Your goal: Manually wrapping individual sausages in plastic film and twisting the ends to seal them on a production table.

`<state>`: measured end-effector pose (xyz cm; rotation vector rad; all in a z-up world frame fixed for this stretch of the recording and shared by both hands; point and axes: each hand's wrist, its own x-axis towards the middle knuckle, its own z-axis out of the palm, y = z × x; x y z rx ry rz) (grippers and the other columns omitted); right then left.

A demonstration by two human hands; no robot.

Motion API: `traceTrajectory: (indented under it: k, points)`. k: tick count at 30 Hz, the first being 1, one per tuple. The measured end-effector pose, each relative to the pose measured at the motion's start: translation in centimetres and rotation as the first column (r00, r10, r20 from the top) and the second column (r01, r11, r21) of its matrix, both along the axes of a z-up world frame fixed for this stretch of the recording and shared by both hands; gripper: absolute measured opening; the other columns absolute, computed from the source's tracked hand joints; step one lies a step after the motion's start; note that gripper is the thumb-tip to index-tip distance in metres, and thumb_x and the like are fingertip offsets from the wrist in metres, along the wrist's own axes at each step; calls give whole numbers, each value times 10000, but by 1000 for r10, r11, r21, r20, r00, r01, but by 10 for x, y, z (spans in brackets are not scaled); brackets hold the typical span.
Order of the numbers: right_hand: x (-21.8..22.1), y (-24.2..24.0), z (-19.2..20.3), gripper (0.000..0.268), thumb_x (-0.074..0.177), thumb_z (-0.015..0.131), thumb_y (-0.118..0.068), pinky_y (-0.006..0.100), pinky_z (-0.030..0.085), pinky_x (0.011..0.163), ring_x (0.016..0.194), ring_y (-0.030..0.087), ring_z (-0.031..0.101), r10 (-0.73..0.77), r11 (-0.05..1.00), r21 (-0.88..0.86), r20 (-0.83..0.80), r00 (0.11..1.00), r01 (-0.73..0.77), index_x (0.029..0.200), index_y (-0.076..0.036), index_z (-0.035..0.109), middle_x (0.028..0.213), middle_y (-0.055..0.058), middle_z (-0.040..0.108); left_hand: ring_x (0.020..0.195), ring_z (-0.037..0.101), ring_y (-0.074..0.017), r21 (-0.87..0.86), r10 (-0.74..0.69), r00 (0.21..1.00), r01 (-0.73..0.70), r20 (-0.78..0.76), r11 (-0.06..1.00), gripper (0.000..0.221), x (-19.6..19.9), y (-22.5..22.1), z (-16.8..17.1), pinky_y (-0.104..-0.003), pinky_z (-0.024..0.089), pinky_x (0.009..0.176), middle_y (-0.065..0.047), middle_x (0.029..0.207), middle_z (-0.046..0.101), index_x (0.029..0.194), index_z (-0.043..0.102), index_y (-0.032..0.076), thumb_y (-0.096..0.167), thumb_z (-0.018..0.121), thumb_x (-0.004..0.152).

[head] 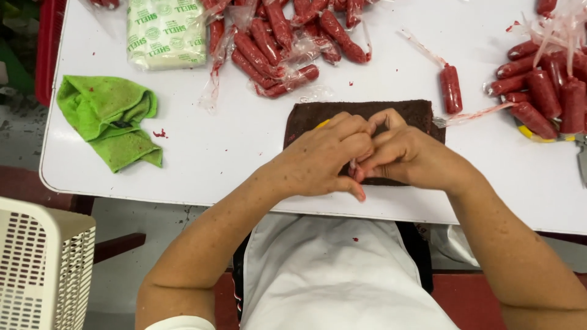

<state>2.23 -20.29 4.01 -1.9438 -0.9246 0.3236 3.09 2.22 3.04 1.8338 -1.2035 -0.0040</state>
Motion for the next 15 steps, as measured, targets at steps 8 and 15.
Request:
traceTrajectory:
  k: [8, 15]
  points:
    - [-39, 18, -56, 156, 827, 818, -99, 449, 511, 975, 1082, 312, 661, -461, 839, 233, -177, 870, 492, 972, -47, 790, 1049, 148, 769, 1034, 591, -305, -240, 545, 821, -502, 171, 831, 332, -60, -22, -72, -426, 497, 943, -118, 1085, 556, 968, 620, 74, 402, 662, 939]
    - [-61, 51, -80, 486, 808, 778, 104, 431, 583, 989, 965, 259, 733, -602, 563, 563, -222, 767, 605, 1173, 85, 458, 938, 194, 718, 891, 632, -229, -187, 608, 792, -590, 55, 785, 215, -50, -20, -58, -325, 565, 731, -58, 986, 588, 994, 639, 79, 294, 641, 988]
